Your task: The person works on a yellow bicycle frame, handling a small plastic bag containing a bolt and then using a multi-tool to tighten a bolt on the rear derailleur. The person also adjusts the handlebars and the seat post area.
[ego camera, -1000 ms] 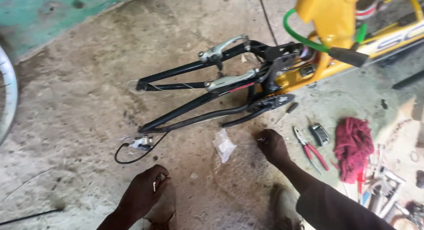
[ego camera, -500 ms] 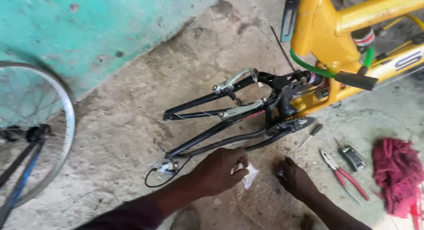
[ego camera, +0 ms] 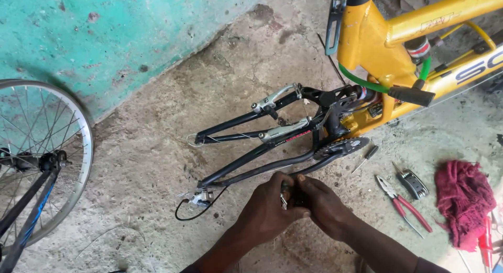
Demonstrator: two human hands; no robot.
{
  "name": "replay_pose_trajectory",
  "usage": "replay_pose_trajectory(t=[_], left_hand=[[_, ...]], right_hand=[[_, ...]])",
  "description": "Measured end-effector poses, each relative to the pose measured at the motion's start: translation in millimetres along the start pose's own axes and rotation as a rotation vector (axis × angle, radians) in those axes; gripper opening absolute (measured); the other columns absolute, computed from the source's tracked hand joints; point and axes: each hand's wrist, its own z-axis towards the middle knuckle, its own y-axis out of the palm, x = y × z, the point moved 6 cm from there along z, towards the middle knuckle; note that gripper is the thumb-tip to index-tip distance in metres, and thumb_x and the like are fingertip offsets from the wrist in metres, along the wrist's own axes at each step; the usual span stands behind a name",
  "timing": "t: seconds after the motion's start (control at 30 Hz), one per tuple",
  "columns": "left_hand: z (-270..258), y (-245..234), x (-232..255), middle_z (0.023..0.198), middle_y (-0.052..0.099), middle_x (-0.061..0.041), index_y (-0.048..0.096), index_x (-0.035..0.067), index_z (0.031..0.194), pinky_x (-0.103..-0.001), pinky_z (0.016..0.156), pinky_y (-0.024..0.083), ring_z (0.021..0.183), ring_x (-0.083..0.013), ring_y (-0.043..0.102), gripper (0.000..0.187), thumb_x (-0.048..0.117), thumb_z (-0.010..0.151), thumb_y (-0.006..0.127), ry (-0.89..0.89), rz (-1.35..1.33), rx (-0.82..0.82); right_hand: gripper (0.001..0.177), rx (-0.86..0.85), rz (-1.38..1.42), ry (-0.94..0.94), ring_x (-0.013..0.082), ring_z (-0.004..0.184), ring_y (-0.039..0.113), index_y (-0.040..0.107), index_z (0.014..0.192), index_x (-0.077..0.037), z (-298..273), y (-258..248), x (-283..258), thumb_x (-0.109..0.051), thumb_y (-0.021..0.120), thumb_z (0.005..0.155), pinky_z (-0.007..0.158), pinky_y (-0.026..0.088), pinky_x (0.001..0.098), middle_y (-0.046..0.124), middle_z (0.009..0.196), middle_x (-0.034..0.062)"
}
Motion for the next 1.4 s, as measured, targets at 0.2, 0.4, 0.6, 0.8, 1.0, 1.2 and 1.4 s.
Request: replay_pose_trajectory(t=[0.2, 0.4, 0.6, 0.8, 1.0, 1.2, 1.4], left_hand=[[-13.8, -22.8, 5.9, 0.106, 0.063, -0.013, 0.039, 0.006, 0.144, -0.046, 0.077, 0.049, 0.091, -0.0247, 0.062, 0.044, 0.015, 0.101, 0.043, 0.125, -0.126, 0.062], [-17.1, -29.2, 4.4, 0.091, 0.063, -0.012, 0.047, -0.003, 0.143, -0.038, 0.062, 0.049, 0.074, -0.0193, 0.059, 0.047, -0.001, 0.096, 0.049, 0.37, -0.165, 0.295], [-22.2, -28.7, 13.1, 0.116, 0.062, -0.018, 0.041, -0.004, 0.148, -0.04, 0.07, 0.054, 0.083, -0.0221, 0.064, 0.052, 0.005, 0.098, 0.053, 0.378, -0.165, 0.293], [-22.9, -31.8, 20.2, 0.1, 0.064, -0.011, 0.039, 0.0, 0.148, -0.035, 0.068, 0.056, 0.081, -0.0181, 0.065, 0.063, 0.001, 0.09, 0.063, 0.281, -0.295, 0.218], [-20.2, -34.0, 13.2, 0.084, 0.067, -0.007, 0.057, 0.0, 0.111, -0.029, 0.061, 0.056, 0.07, -0.0125, 0.065, 0.023, -0.002, 0.09, 0.067, 0.272, -0.376, 0.383], [-15.2, -54.7, 11.0, 0.085, 0.068, -0.007, 0.058, 0.003, 0.103, -0.03, 0.064, 0.055, 0.073, -0.0131, 0.065, 0.013, -0.002, 0.093, 0.065, 0.32, -0.397, 0.468], [-23.6, -58.4, 25.4, 0.101, 0.072, -0.009, 0.063, 0.004, 0.101, -0.035, 0.078, 0.057, 0.087, -0.0186, 0.069, 0.017, 0.005, 0.087, 0.071, 0.412, -0.291, 0.553]], right_hand=[[0.023, -0.027, -0.198, -0.27, 0.0195, 0.068, 0.053, 0.072, 0.108, 0.005, -2.2, -0.4, -20.7, -0.014, 0.061, 0.102, 0.061, 0.044, 0.035, 0.06, 0.076, 0.013], [0.017, -0.067, -0.256, -0.353, 0.017, 0.07, 0.054, 0.069, 0.109, 0.004, -11.4, 13.9, -24.5, -0.007, 0.07, 0.095, 0.063, 0.045, 0.0327, 0.068, 0.086, 0.0114], [0.013, -0.093, -0.234, -0.439, 0.0215, 0.08, 0.066, 0.067, 0.105, 0.006, -7.0, 12.1, -26.0, 0.009, 0.064, 0.093, 0.073, 0.058, 0.0381, 0.07, 0.089, 0.0144], [0.008, -0.025, -0.068, -0.497, 0.0177, 0.065, 0.05, 0.068, 0.102, 0.008, 2.9, -10.9, -16.7, 0.009, 0.065, 0.094, 0.057, 0.041, 0.0331, 0.06, 0.076, 0.0121], [0.015, 0.0, -0.107, -0.531, 0.0195, 0.071, 0.058, 0.071, 0.103, 0.009, -3.9, -3.3, -20.7, 0.014, 0.069, 0.089, 0.065, 0.049, 0.0352, 0.067, 0.082, 0.0145], [0.022, -0.004, -0.113, -0.43, 0.02, 0.068, 0.055, 0.072, 0.112, 0.011, -15.3, 15.7, -33.8, -0.001, 0.068, 0.094, 0.063, 0.048, 0.0355, 0.067, 0.083, 0.0153], [0.015, 0.064, -0.09, -0.484, 0.0187, 0.063, 0.054, 0.074, 0.104, 0.012, -11.4, 12.5, -40.9, 0.005, 0.073, 0.091, 0.056, 0.043, 0.0328, 0.068, 0.076, 0.0162]])
